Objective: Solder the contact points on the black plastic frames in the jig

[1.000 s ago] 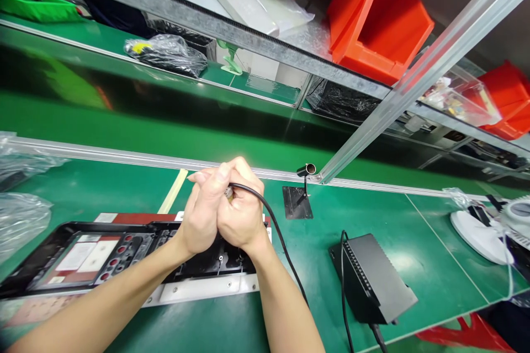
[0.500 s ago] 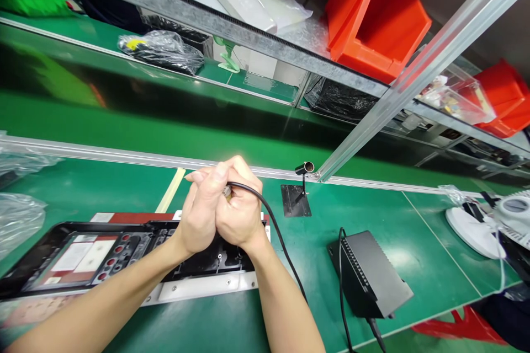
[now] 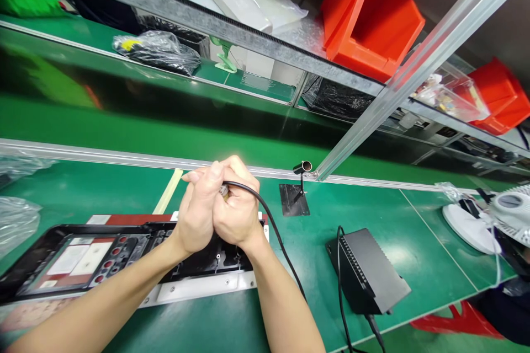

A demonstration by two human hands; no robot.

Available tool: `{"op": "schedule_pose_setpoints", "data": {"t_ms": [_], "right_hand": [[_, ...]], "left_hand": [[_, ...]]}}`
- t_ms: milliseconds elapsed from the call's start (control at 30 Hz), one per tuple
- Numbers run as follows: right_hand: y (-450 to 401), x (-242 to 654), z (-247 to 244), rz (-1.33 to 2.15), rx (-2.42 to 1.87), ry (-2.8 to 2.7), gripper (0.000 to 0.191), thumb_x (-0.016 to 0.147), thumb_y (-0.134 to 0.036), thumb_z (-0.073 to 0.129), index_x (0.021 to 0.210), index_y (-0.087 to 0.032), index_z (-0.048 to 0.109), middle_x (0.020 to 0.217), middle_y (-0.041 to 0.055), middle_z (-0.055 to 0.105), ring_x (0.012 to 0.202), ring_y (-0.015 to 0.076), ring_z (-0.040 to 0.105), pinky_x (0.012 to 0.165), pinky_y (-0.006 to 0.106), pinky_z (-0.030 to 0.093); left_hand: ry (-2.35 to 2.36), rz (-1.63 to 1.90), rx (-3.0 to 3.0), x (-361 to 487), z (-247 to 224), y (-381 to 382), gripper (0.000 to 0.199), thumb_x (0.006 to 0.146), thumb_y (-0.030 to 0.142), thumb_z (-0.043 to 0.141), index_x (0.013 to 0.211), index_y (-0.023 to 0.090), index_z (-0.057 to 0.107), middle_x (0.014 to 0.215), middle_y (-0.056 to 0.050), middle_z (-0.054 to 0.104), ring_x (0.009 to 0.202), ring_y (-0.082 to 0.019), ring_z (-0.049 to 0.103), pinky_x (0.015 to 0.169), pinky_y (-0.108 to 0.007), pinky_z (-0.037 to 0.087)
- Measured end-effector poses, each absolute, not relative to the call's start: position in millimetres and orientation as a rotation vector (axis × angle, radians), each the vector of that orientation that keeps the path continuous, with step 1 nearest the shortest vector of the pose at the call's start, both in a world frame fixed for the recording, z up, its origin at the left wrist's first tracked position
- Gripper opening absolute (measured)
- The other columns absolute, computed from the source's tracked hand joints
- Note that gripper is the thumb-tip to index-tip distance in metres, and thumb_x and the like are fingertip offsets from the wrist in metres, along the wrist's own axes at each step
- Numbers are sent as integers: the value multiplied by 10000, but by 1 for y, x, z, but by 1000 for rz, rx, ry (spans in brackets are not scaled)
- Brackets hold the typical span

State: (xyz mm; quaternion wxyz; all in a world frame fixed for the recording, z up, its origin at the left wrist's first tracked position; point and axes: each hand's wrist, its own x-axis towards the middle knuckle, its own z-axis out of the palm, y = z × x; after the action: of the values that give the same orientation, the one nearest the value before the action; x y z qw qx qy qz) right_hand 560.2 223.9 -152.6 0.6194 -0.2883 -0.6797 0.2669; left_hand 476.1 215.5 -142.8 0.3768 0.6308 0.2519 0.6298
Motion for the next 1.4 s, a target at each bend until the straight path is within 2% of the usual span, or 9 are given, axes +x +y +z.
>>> {"op": "schedule_pose_setpoints", "data": {"t_ms": [133,267,600,767,933,1033,1300,1400], "right_hand": [[224,560,-153,616,-662,-1565,176,992,-255,656,962,-253,830,890,46,691,840,178,656,722,335,501],[224,561,-153,610,-660,-1575,172,995,-261,655,962,-252,824,900,42,695,850,174,665,727,325,507],[224,563,-154,614,-701,-1606,187,998,-307,638,951,-244,807,924,48,696,861,179,672,750,330,546],[225,564,-154,590,-699,-1598,217,997,-331,632,911,-245,813,885,43,650,821,168,646,732,321,544],[225,564,-155,621,-687,-1596,186,992,-296,646,933,-252,816,912,50,677,848,175,660,747,328,545],[225,564,-156,611,-703,-1602,191,993,-311,640,932,-249,811,910,49,674,841,173,660,741,326,549],[225,563,-153,593,-675,-1583,200,978,-321,662,866,-248,811,885,36,624,789,153,615,723,312,530],[225,563,-153,605,-681,-1590,215,993,-330,639,896,-252,815,898,43,649,811,162,633,737,317,543]], "left_hand": [[642,1604,1618,475,-143,215,458,1124,392,357,830,216,661,853,-9,628,769,-139,555,822,-294,526],[681,1577,1617,475,-143,215,496,1118,430,353,815,207,677,837,-25,632,774,-156,575,783,-308,532],[739,1583,1602,476,-144,214,493,1109,455,359,717,214,537,738,-9,559,704,-152,553,708,-314,511],[750,1554,1613,475,-142,213,514,1110,479,330,730,213,550,752,-20,572,725,-164,580,723,-330,517],[789,1549,1604,475,-144,213,515,1102,501,346,713,215,526,728,-15,549,700,-162,553,676,-327,490],[781,1556,1596,475,-146,213,499,1102,480,363,720,214,541,733,-15,565,699,-158,541,670,-320,485],[809,1561,1590,475,-149,214,487,1100,455,377,689,214,476,663,9,476,631,-143,478,606,-321,418],[819,1572,1584,475,-151,214,463,1096,433,394,700,214,488,675,8,487,641,-143,479,611,-321,416]]}}
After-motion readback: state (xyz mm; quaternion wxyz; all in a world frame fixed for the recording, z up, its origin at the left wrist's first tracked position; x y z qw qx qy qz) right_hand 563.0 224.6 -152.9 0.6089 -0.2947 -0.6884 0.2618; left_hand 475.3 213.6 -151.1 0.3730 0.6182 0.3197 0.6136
